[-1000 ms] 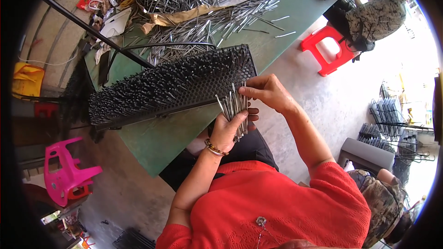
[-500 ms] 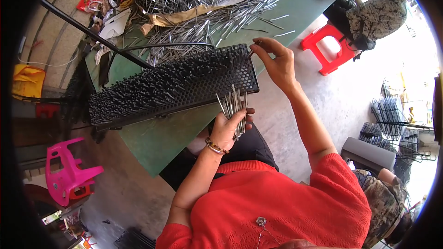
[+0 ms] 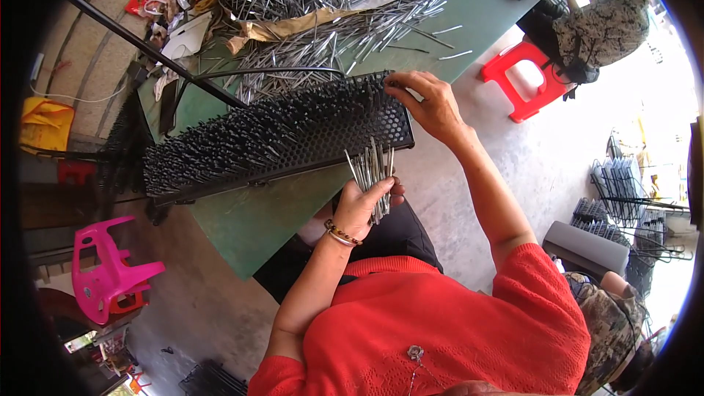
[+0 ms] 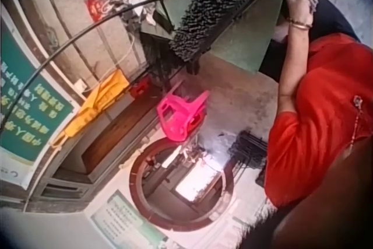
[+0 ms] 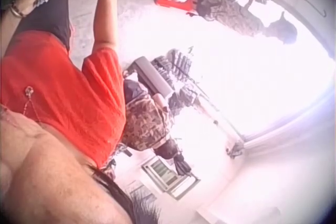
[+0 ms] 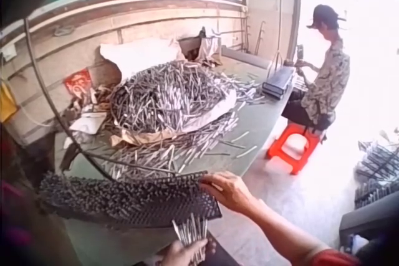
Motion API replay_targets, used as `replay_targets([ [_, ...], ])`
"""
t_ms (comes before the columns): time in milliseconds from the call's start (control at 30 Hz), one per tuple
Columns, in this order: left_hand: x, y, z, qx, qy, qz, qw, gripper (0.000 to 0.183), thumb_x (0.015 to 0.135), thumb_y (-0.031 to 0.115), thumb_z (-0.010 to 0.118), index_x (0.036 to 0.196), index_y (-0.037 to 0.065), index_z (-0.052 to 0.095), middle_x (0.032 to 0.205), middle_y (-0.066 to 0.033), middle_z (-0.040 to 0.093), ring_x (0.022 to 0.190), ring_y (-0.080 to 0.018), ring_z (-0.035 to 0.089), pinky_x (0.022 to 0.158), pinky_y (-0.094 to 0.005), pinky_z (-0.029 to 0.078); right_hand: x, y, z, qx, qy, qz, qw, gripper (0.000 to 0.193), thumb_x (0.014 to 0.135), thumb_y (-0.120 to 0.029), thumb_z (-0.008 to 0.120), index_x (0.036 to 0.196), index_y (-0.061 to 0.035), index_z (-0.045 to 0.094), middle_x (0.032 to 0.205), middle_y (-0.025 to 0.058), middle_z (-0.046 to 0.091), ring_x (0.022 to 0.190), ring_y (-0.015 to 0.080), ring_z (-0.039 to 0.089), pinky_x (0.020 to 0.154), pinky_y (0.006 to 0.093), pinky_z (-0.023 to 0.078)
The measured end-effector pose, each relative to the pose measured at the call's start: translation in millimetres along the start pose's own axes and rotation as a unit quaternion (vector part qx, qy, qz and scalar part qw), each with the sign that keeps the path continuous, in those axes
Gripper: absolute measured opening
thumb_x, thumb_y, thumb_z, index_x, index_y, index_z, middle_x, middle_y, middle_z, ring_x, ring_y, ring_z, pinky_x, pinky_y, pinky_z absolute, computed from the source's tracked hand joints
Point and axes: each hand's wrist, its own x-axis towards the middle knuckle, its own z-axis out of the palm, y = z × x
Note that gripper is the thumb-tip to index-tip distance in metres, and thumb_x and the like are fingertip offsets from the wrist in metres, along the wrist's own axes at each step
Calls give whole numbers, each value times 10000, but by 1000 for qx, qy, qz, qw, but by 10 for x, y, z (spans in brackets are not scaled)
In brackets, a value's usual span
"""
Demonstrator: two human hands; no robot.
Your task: Sorting small metal rods and inserting them into a grid fixture on a workbench.
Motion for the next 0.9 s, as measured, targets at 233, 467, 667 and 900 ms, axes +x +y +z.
replay_targets([
  [233, -15, -1, 14, -10, -12, 15, 1000, 194, 886, 78, 591, 1052, -22, 585, 919, -110, 646, 838, -215, 661, 729, -355, 576, -76, 68, 58, -30, 3, 5, 1000, 253, 780, -80, 695, 1031, -57, 667, 923, 101, 660, 869, 280, 618, 781, 355, 488],
  [467, -11, -15, 4, 3, -23, 19, 1000, 210, 883, 73, 593, 1071, -19, 577, 921, -108, 643, 838, -214, 660, 727, -353, 575, -112, 53, 96, -62, 2, -11, 998, 245, 805, -85, 668, 1049, -64, 662, 1046, 111, 611, 928, 283, 587, 811, 375, 470],
  [667, 16, -32, 0, -4, -25, 13, 1000, 242, 883, 78, 595, 1109, -4, 566, 940, -96, 635, 861, -209, 655, 737, -349, 573, 135, -118, 59, -56, -10, -61, 996, 258, 830, -107, 643, 1086, -87, 648, 1053, 91, 609, 933, 262, 571, 841, 374, 429],
  [900, -25, 1, 10, -6, -13, 10, 1000, 239, 883, 80, 595, 1106, -3, 567, 940, -92, 633, 861, -205, 654, 735, -345, 572, 133, -32, 122, -91, -59, -125, 986, 219, 810, -107, 646, 1028, -94, 659, 988, 55, 623, 896, 235, 561, 801, 361, 414],
])
